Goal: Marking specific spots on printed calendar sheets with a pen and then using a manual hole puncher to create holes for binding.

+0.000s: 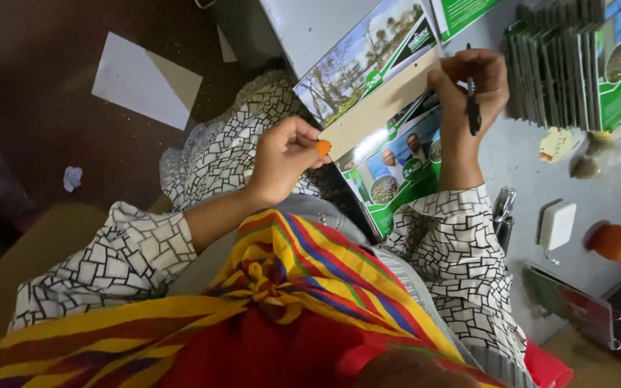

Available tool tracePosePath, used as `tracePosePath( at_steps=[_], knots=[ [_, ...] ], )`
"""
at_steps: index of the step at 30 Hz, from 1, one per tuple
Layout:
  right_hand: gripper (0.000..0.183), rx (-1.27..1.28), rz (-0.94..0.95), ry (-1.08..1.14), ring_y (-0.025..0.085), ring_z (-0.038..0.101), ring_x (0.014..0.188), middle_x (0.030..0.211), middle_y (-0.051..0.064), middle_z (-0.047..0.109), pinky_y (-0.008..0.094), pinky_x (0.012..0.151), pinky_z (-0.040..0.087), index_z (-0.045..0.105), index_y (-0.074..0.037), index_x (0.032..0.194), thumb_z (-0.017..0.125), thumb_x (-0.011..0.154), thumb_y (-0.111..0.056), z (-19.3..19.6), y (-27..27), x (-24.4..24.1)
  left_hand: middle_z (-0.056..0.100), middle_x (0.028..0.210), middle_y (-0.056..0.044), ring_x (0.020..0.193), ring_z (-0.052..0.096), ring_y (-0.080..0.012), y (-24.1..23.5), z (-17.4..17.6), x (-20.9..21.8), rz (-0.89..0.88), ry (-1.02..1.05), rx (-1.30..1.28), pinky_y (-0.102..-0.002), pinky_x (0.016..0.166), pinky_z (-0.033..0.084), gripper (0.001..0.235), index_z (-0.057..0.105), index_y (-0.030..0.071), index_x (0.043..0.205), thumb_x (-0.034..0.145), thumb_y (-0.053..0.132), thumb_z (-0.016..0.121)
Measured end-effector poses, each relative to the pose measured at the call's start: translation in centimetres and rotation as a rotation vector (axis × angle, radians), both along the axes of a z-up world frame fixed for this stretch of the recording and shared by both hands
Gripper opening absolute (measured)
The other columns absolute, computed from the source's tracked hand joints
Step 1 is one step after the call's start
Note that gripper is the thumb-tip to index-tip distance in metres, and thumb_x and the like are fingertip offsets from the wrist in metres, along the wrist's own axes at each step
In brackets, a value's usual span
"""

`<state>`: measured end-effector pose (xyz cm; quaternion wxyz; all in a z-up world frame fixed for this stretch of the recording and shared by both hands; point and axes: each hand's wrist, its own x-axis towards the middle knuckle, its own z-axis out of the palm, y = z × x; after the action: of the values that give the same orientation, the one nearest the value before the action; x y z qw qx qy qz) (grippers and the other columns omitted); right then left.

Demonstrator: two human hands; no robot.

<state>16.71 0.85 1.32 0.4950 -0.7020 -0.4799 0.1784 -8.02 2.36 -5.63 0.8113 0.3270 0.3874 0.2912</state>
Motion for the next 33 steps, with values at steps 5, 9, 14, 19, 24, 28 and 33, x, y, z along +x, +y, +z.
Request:
tracePosePath(
  at_steps=[5, 9, 14, 19, 24, 28, 33],
  knots=[
    [0.034, 0.013, -0.025, 0.004, 0.023, 0.063, 0.083, 0.093, 0.014, 0.064, 0.034, 0.072, 0.058, 0.054, -0.006, 0.101, 0.071, 0.081, 0.014, -0.13, 0.09, -0.09, 0.064, 0.078, -0.012, 0.072, 0.075, -0.0240, -0.10, -0.45, 0.06, -0.009, -0.003, 0.010, -0.028, 0.063, 0.062, 0.017, 0.057, 0.004, 0.088, 0.081, -0.009, 0.065],
    [0.033, -0.001, -0.062, -0.007, 0.019, 0.062, 0.082, 0.091, 0.011, 0.066, 0.030, 0.070, 0.054, 0.055, -0.008, 0.100, 0.073, 0.079, 0.011, -0.29, 0.09, -0.18, 0.066, 0.077, -0.013, 0.071, 0.075, -0.0243, -0.12, -0.76, 0.10, -0.014, 0.006, 0.014, -0.029, 0.061, 0.063, 0.016, 0.058, 0.004, 0.089, 0.081, -0.008, 0.065],
    [0.036, 0.026, -0.084, 0.026, 0.021, 0.066, 0.080, 0.089, 0.013, 0.066, 0.030, 0.073, 0.057, 0.055, -0.005, 0.099, 0.072, 0.075, 0.017, -0.75, 0.36, 0.05, 0.065, 0.077, -0.013, 0.071, 0.075, -0.0246, 0.01, -0.34, -0.03, -0.022, 0.000, 0.033, -0.027, 0.060, 0.062, 0.014, 0.058, 0.003, 0.089, 0.083, -0.007, 0.065],
    [0.036, 0.024, -0.091, 0.044, 0.020, 0.065, 0.081, 0.090, 0.012, 0.066, 0.029, 0.074, 0.058, 0.056, -0.005, 0.098, 0.073, 0.077, 0.018, -0.49, 0.37, -0.19, 0.065, 0.077, -0.014, 0.070, 0.075, -0.0255, 0.02, -0.41, 0.05, -0.014, 0.000, 0.006, -0.026, 0.059, 0.061, 0.016, 0.059, 0.001, 0.090, 0.081, -0.012, 0.063],
    [0.035, 0.039, -0.127, 0.107, 0.020, 0.066, 0.082, 0.088, 0.013, 0.067, 0.029, 0.075, 0.059, 0.056, -0.006, 0.096, 0.072, 0.076, 0.018, -0.38, 0.49, -0.39, 0.065, 0.078, -0.014, 0.071, 0.075, -0.0252, 0.04, -0.39, 0.04, -0.024, 0.011, 0.004, -0.026, 0.060, 0.061, 0.016, 0.059, 0.002, 0.090, 0.082, -0.010, 0.063],
    [0.035, 0.047, -0.122, 0.107, 0.020, 0.066, 0.082, 0.088, 0.013, 0.066, 0.029, 0.075, 0.059, 0.056, -0.006, 0.096, 0.073, 0.076, 0.018, -0.62, 0.50, -0.24, 0.065, 0.080, -0.014, 0.073, 0.075, -0.0261, 0.14, -0.23, -0.07, -0.045, 0.024, -0.001, -0.027, 0.061, 0.062, 0.015, 0.058, 0.002, 0.091, 0.082, -0.009, 0.062],
    [0.033, 0.055, -0.116, 0.078, 0.020, 0.066, 0.083, 0.089, 0.013, 0.067, 0.032, 0.075, 0.058, 0.056, -0.007, 0.097, 0.073, 0.077, 0.014, -0.84, 0.44, -0.16, 0.066, 0.079, -0.015, 0.071, 0.075, -0.0254, -0.04, -0.74, 0.10, -0.022, -0.017, -0.015, -0.027, 0.059, 0.061, 0.014, 0.059, 0.002, 0.091, 0.083, -0.009, 0.063]
  ],
)
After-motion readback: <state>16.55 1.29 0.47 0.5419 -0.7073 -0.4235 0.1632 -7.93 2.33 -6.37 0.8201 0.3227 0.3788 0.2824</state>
